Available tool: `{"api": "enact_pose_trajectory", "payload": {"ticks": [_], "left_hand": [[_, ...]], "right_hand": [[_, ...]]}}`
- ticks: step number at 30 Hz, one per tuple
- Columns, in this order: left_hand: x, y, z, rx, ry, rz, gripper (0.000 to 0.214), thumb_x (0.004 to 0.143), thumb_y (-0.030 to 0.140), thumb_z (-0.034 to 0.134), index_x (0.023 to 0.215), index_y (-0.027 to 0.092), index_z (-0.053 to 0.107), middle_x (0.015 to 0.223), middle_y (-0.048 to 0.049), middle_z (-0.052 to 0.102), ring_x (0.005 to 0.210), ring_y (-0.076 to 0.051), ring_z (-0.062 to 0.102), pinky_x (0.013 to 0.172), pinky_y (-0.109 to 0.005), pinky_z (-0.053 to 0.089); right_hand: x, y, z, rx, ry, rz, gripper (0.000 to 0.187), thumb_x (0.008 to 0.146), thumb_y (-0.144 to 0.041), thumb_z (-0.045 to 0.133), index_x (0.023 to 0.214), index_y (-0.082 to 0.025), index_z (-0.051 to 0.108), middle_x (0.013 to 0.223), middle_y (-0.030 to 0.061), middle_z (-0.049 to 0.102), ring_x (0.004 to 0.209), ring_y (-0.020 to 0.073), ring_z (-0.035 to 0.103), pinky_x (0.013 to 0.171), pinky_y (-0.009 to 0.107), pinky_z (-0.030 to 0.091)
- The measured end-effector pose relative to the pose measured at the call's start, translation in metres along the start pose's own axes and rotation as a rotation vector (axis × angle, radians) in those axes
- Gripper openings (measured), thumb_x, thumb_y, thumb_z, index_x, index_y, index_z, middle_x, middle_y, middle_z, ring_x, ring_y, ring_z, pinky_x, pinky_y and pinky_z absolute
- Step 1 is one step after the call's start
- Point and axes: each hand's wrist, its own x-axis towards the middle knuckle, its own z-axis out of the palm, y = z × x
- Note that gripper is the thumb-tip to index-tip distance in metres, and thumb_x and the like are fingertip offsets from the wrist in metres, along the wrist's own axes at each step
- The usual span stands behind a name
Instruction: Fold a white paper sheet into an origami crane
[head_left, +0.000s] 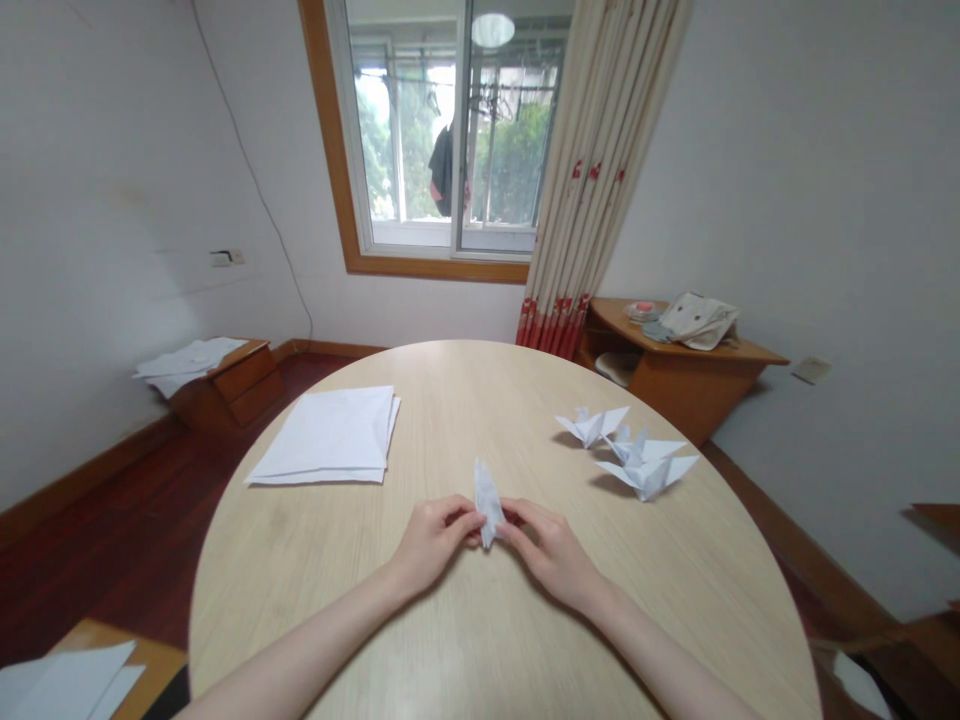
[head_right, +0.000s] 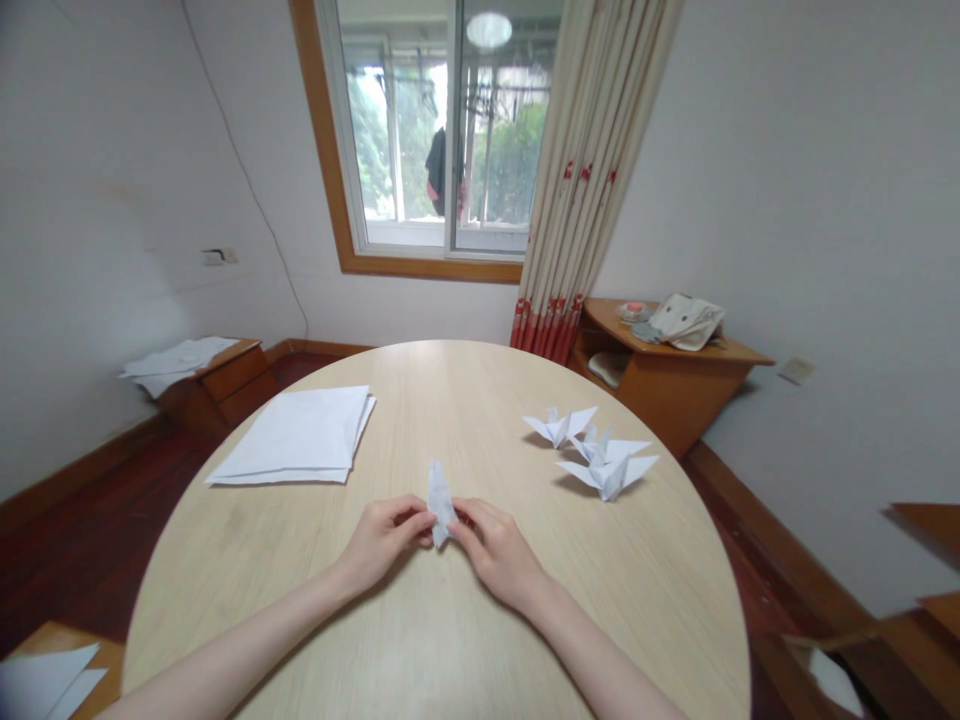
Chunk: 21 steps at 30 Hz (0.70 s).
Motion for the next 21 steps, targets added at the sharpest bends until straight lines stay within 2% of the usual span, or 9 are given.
{"api": "enact_pose_trajectory", "payload": {"ticks": [4, 10, 16, 21], "left_hand": [[0.0001, -0.0002, 0.0008, -0.037, -0.003, 0.007, 0.023, 0.076, 0.036, 0.063, 0.074, 0.014, 0.069, 0.069, -0.0036, 0.07, 0.062, -0.016, 0.064, 0.06, -0.025, 0.051], [-0.0012, 0.001, 0.0013, 0.028, -0.008, 0.041, 0.022, 0.077, 0.035, 0.062, 0.073, 0.014, 0.069, 0.066, -0.0033, 0.068, 0.06, -0.015, 0.061, 0.059, -0.024, 0.048], [-0.0005, -0.0019, -0.0004, 0.04, -0.034, 0.059, 0.025, 0.081, 0.037, 0.058, 0.078, 0.014, 0.068, 0.072, -0.004, 0.068, 0.063, -0.016, 0.061, 0.06, -0.024, 0.047], [0.0014, -0.0011, -0.004, 0.133, -0.02, 0.128, 0.025, 0.084, 0.037, 0.057, 0.081, 0.015, 0.07, 0.081, -0.0055, 0.067, 0.076, -0.018, 0.06, 0.072, -0.028, 0.045]], "right_hand": [[0.0002, -0.0046, 0.0017, 0.043, -0.029, 0.031, 0.023, 0.088, -0.029, 0.058, 0.109, -0.02, 0.06, 0.101, 0.0067, 0.069, 0.084, 0.0185, 0.062, 0.079, 0.033, 0.049], [-0.0001, -0.009, 0.006, 0.078, -0.025, 0.091, 0.025, 0.082, -0.028, 0.065, 0.105, -0.019, 0.06, 0.095, 0.0047, 0.068, 0.078, 0.017, 0.059, 0.074, 0.031, 0.048], [0.0009, -0.0096, 0.0033, 0.106, -0.031, 0.102, 0.022, 0.086, -0.031, 0.061, 0.104, -0.019, 0.061, 0.093, 0.0042, 0.068, 0.075, 0.0163, 0.058, 0.072, 0.03, 0.048], [0.0009, -0.0067, 0.0023, 0.119, -0.012, 0.072, 0.024, 0.091, -0.032, 0.053, 0.109, -0.02, 0.061, 0.101, 0.0069, 0.068, 0.083, 0.0182, 0.061, 0.077, 0.032, 0.048]]}}
